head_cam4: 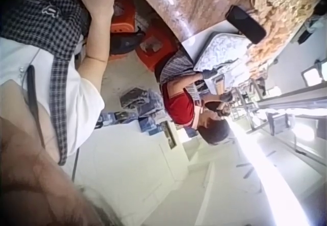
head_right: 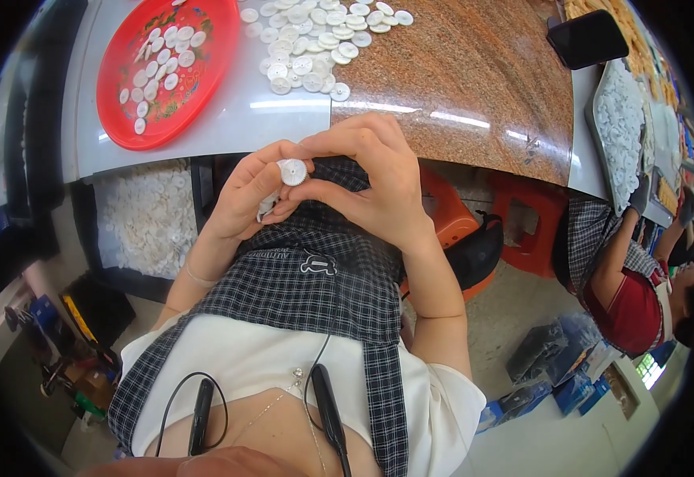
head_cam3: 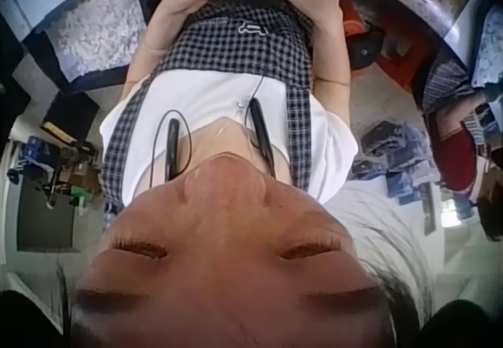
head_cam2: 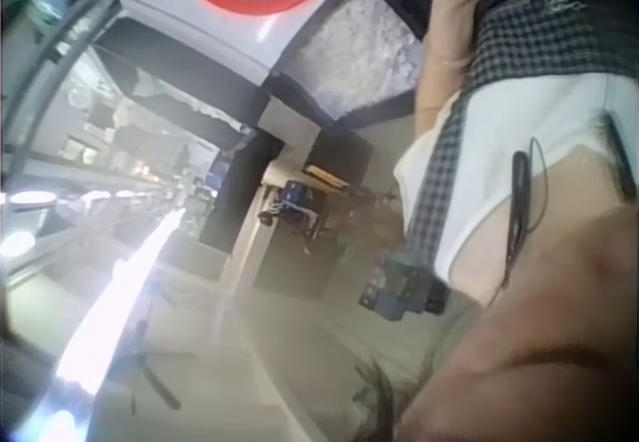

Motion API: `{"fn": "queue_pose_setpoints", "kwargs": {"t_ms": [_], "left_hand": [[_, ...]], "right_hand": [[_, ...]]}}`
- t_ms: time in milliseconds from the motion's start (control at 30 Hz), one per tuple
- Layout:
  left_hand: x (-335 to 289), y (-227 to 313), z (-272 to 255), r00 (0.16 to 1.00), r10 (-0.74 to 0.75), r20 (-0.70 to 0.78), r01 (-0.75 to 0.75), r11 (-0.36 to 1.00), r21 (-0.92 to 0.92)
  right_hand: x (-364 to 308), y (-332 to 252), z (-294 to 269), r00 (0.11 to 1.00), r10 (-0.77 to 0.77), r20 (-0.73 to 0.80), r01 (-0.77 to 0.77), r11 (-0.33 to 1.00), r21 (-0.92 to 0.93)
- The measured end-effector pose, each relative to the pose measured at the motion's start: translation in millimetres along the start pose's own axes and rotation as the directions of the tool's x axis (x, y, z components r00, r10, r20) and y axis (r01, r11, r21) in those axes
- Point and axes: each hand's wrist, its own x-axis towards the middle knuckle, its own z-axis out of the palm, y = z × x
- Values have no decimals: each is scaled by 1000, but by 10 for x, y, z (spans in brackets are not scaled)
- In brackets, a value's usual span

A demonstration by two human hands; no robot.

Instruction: Sorting and inspecting small white plastic parts on a workbench.

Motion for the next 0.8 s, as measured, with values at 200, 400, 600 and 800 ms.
{"fn": "queue_pose_setpoints", "kwargs": {"t_ms": [200,400,600,800], "left_hand": [[0,-3,29,999,32,-38,-27,993,117],[12,-36,54,999,-10,35,11,999,-33],[43,-74,2,996,30,86,-28,999,-22],[46,-39,-34,996,19,87,-15,999,-45]], "right_hand": [[-105,17,32,995,104,2,-103,988,115],[-148,108,76,994,106,-3,-104,974,201],[-60,174,42,974,210,-79,-142,851,506],[50,274,3,967,156,-201,-206,945,-254]]}}
